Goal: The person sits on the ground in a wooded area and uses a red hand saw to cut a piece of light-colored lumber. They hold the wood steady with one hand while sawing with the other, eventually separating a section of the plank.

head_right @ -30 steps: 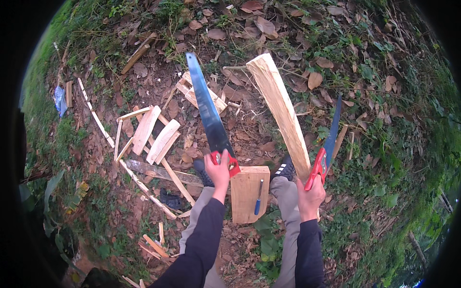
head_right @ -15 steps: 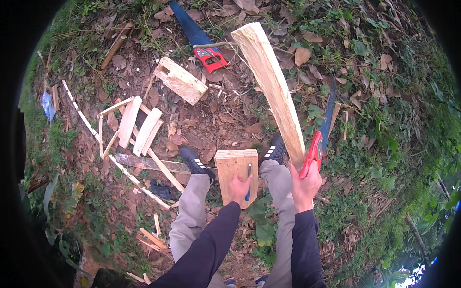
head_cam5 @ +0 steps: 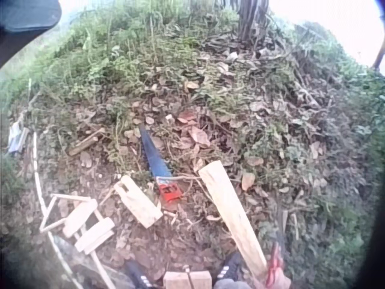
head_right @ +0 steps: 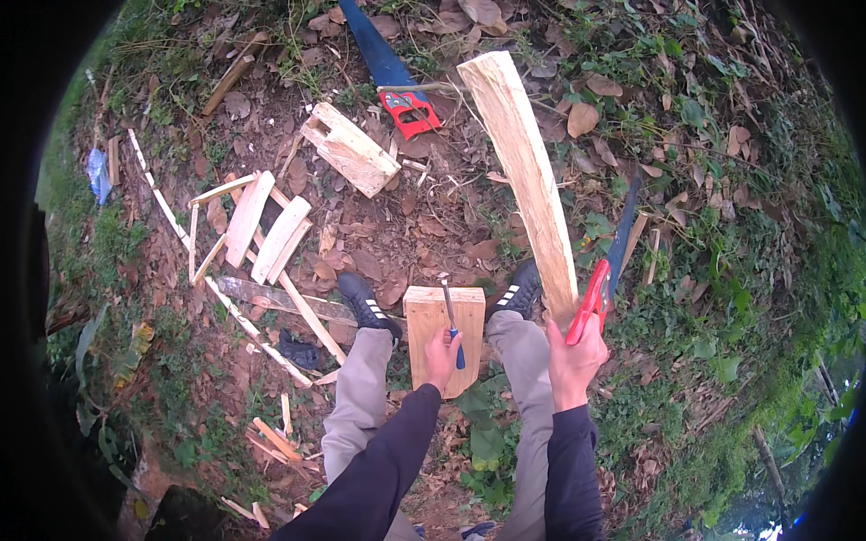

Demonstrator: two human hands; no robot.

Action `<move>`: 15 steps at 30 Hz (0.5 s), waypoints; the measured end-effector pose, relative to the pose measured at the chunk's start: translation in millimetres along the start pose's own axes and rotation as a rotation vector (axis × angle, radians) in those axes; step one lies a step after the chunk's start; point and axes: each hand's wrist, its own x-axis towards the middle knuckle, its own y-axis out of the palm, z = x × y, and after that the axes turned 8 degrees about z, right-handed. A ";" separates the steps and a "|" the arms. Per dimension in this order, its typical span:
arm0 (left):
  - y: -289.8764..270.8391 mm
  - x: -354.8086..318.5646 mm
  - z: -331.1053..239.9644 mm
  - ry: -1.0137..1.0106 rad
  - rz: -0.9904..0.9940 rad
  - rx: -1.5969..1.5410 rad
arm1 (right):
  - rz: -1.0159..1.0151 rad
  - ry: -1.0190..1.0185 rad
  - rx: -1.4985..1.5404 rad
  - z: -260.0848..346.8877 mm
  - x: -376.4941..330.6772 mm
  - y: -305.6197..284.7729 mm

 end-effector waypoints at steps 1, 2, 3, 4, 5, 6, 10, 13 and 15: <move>-5.7 16.2 -19.0 0.057 -0.006 -0.015 | 0.011 0.006 0.006 2.4 1.5 -0.6; -11.3 32.3 -39.2 0.108 -0.013 -0.030 | 0.028 0.014 0.010 4.4 0.6 -1.3; -15.3 48.5 -57.2 0.224 -0.086 0.030 | 0.022 -0.004 0.021 4.5 -2.0 -0.7; -18.4 68.5 -77.9 0.343 -0.156 0.089 | 0.012 -0.021 0.029 2.9 -3.0 1.4; -24.7 85.5 -107.1 0.350 -0.106 0.029 | 0.003 -0.038 0.037 2.7 -2.4 2.3; -30.6 99.5 -142.1 0.360 -0.046 -0.029 | 0.008 -0.024 0.045 3.3 -1.6 2.0; -42.8 97.9 -237.5 0.501 -0.127 -0.122 | -0.005 -0.007 0.044 8.2 -6.6 3.2; -47.0 63.0 -223.0 0.358 0.000 -0.254 | -0.011 -0.010 0.057 7.8 -13.9 4.0; -49.8 23.4 -191.2 0.221 0.152 -0.238 | -0.011 0.034 0.086 6.5 -17.9 4.9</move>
